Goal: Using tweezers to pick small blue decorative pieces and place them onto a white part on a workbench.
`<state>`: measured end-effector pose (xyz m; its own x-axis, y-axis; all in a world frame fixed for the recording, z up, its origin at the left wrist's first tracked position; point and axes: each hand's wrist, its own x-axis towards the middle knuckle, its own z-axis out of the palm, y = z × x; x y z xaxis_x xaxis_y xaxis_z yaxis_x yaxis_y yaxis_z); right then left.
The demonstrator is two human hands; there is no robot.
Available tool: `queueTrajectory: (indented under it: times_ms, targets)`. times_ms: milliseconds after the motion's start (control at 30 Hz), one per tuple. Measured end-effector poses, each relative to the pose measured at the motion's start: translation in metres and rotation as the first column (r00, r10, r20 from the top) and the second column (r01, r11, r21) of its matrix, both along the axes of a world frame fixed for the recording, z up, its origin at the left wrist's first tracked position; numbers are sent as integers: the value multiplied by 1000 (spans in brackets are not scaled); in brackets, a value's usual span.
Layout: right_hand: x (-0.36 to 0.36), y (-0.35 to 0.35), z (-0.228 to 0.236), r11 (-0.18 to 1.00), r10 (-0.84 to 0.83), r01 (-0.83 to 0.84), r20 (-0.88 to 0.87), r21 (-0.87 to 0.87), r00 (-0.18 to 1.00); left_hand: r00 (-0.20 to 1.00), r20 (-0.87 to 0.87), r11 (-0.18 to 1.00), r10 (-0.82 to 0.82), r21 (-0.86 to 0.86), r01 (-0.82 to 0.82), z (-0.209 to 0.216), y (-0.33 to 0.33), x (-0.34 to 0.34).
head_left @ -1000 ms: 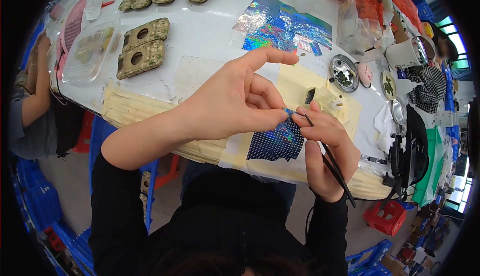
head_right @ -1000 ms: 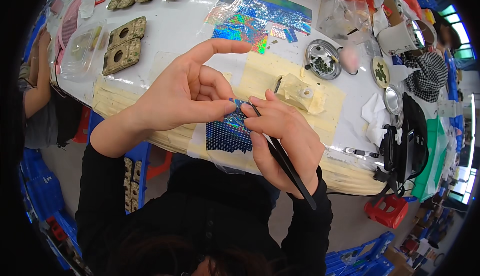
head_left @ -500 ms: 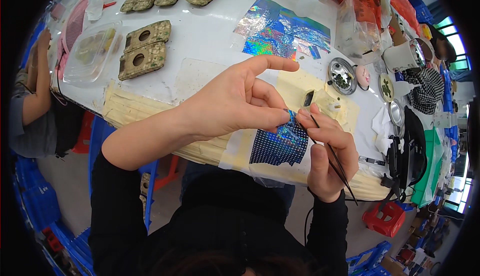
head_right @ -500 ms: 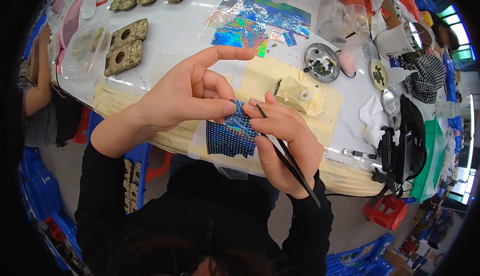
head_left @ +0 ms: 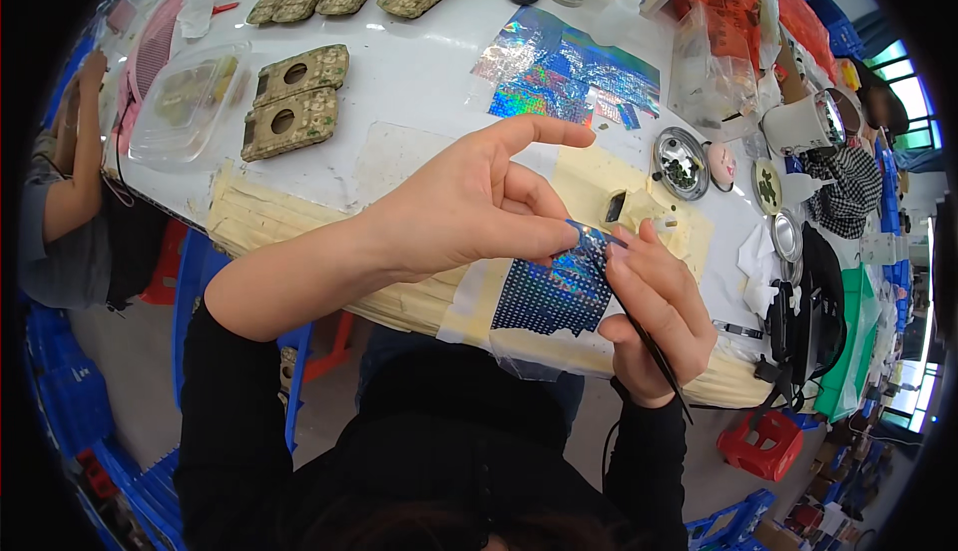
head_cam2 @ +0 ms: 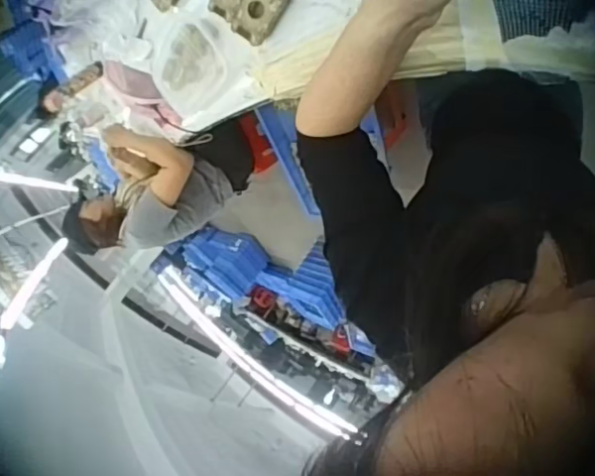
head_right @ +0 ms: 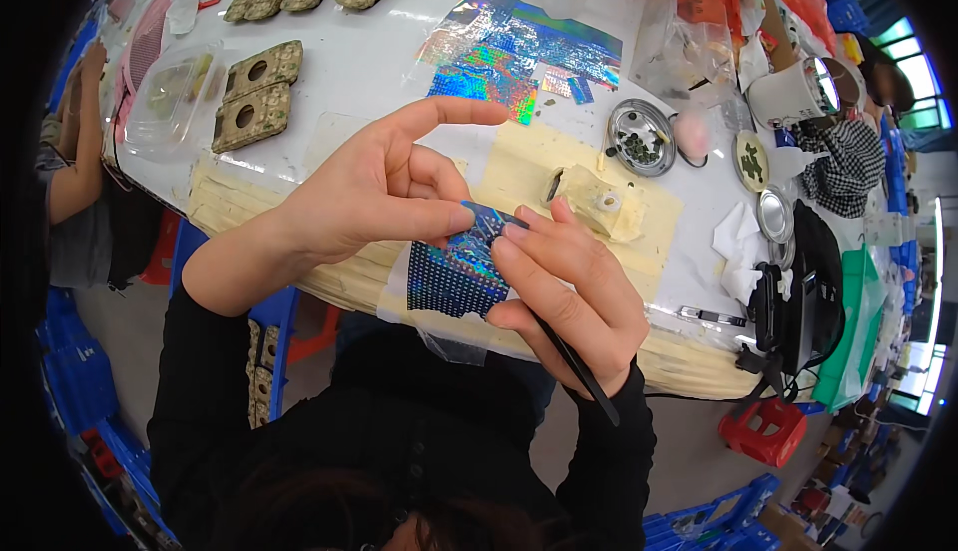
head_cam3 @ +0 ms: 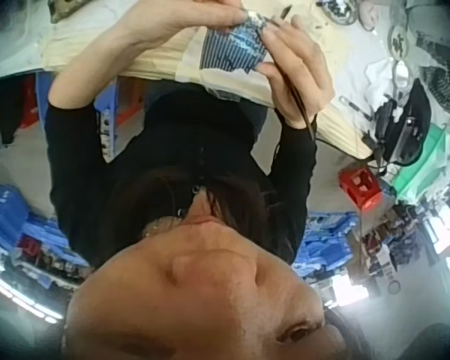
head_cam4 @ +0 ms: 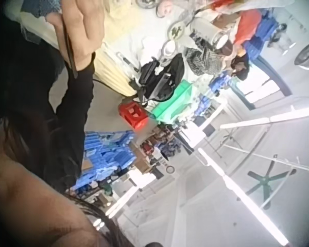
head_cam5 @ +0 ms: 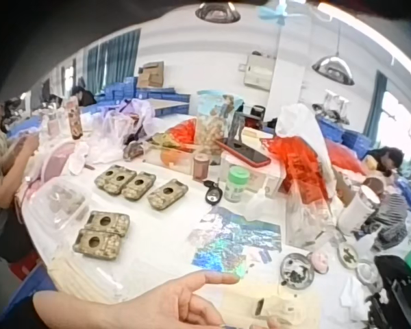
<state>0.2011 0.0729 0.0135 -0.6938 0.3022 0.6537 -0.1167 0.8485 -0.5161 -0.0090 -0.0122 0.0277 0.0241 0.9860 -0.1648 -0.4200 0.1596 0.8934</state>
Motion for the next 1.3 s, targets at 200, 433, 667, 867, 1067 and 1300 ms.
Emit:
queueTrajectory:
  times_ms: [200, 433, 667, 867, 1067, 1300]
  targets:
    - [-1, -1, 1, 1000, 3, -3, 12, -21, 1000, 1000, -8, 1000, -1, 2, 1, 1, 0, 0]
    - [-1, 0, 0, 1000, -5, 5, 19, -19, 1000, 1000, -4, 1000, -5, 3, 5, -3, 1, 0]
    - [-1, 0, 1, 1000, 1, 0, 23, -12, 1000, 1000, -11, 1000, -6, 2, 6, -1, 0, 0]
    - [0, -1, -1, 998, -1, 1, 2, -59, 1000, 1000, -15, 1000, -10, 3, 10, -1, 0, 0]
    - [1, 0, -4, 994, -2, -1, -32, -106, 999, 1000, -10, 1000, -20, 3, 20, -2, 0, 0]
    - [22, -1, -14, 991, -82, 84, 24, -103, 996, 975, -206, 993, 87, 98, -68, 6, 4, -28]
